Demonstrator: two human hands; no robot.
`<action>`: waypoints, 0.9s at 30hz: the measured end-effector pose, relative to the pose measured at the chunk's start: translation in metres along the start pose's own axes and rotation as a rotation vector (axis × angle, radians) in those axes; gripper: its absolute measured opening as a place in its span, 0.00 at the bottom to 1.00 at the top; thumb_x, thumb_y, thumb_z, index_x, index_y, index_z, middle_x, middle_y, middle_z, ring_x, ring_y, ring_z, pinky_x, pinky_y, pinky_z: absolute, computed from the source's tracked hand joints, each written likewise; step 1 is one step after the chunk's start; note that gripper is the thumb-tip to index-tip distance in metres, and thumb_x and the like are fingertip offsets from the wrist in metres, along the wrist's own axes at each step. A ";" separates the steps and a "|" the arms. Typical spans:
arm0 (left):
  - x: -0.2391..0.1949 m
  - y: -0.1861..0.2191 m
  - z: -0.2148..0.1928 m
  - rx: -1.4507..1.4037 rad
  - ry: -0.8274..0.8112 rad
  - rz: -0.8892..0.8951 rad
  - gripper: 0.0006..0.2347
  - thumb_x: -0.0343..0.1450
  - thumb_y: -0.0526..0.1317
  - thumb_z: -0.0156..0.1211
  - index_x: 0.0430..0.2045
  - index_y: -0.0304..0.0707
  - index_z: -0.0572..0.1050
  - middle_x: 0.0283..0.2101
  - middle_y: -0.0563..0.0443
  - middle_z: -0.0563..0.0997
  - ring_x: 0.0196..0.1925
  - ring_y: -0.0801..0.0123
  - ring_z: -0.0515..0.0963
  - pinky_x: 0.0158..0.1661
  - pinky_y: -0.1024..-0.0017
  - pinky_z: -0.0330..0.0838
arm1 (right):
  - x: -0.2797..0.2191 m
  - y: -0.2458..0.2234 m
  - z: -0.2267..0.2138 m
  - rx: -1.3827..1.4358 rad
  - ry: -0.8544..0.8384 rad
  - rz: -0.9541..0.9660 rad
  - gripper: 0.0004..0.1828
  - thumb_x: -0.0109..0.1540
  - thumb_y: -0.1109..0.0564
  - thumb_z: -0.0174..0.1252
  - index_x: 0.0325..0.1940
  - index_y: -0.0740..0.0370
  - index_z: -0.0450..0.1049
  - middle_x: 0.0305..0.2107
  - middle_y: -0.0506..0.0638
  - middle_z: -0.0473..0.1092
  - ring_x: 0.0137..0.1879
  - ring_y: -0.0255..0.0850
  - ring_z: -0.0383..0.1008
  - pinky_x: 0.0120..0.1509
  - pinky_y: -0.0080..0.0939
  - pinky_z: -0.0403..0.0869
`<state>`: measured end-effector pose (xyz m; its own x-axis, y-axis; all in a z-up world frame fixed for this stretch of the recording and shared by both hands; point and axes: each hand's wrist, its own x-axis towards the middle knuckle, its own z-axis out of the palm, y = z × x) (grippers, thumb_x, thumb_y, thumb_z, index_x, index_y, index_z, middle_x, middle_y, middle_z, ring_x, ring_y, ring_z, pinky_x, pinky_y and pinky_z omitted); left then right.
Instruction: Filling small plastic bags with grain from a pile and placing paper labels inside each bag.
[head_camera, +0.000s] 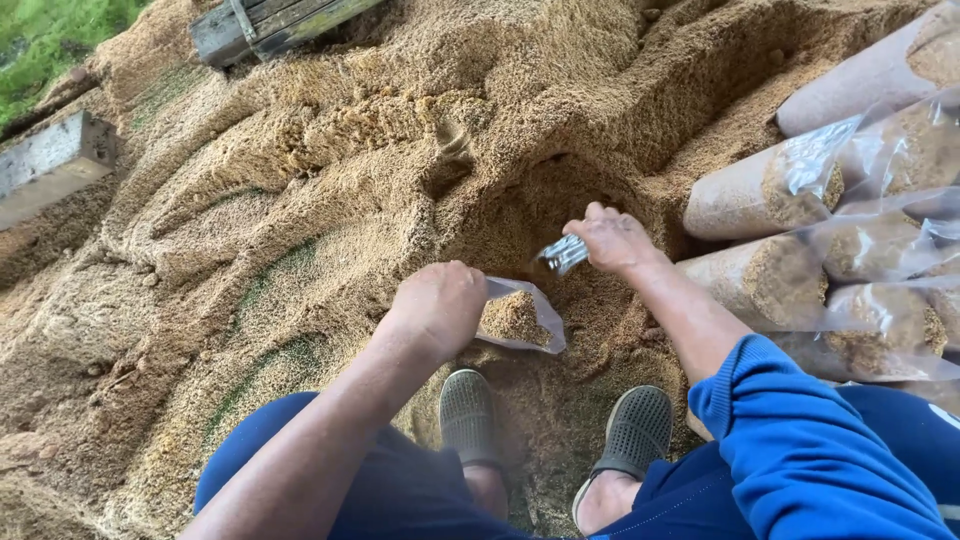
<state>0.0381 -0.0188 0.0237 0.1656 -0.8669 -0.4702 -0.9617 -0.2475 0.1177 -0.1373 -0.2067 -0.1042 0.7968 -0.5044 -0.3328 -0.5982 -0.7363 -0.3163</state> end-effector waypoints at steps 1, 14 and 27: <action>0.000 -0.003 -0.004 0.004 -0.002 0.005 0.09 0.69 0.28 0.53 0.24 0.33 0.84 0.24 0.40 0.85 0.34 0.48 0.88 0.33 0.53 0.84 | 0.001 0.001 -0.007 0.004 0.002 0.005 0.21 0.67 0.67 0.43 0.56 0.51 0.75 0.43 0.59 0.68 0.52 0.55 0.74 0.58 0.54 0.72; -0.005 -0.038 -0.022 0.026 0.073 -0.133 0.11 0.71 0.30 0.49 0.26 0.31 0.83 0.26 0.36 0.84 0.36 0.44 0.87 0.36 0.49 0.85 | -0.019 -0.023 -0.008 -0.063 -0.146 -0.003 0.28 0.63 0.74 0.43 0.53 0.44 0.76 0.45 0.54 0.68 0.50 0.49 0.73 0.57 0.48 0.72; 0.031 -0.056 0.015 0.063 0.264 -0.009 0.11 0.65 0.31 0.54 0.14 0.41 0.81 0.16 0.45 0.81 0.27 0.50 0.87 0.28 0.53 0.83 | -0.033 -0.033 -0.027 -0.055 -0.318 0.156 0.21 0.66 0.60 0.51 0.61 0.44 0.77 0.48 0.57 0.73 0.52 0.50 0.76 0.63 0.52 0.73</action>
<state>0.0941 -0.0254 -0.0111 0.2174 -0.9496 -0.2257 -0.9702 -0.2356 0.0564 -0.1416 -0.1773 -0.0588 0.6244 -0.4535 -0.6359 -0.6984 -0.6887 -0.1947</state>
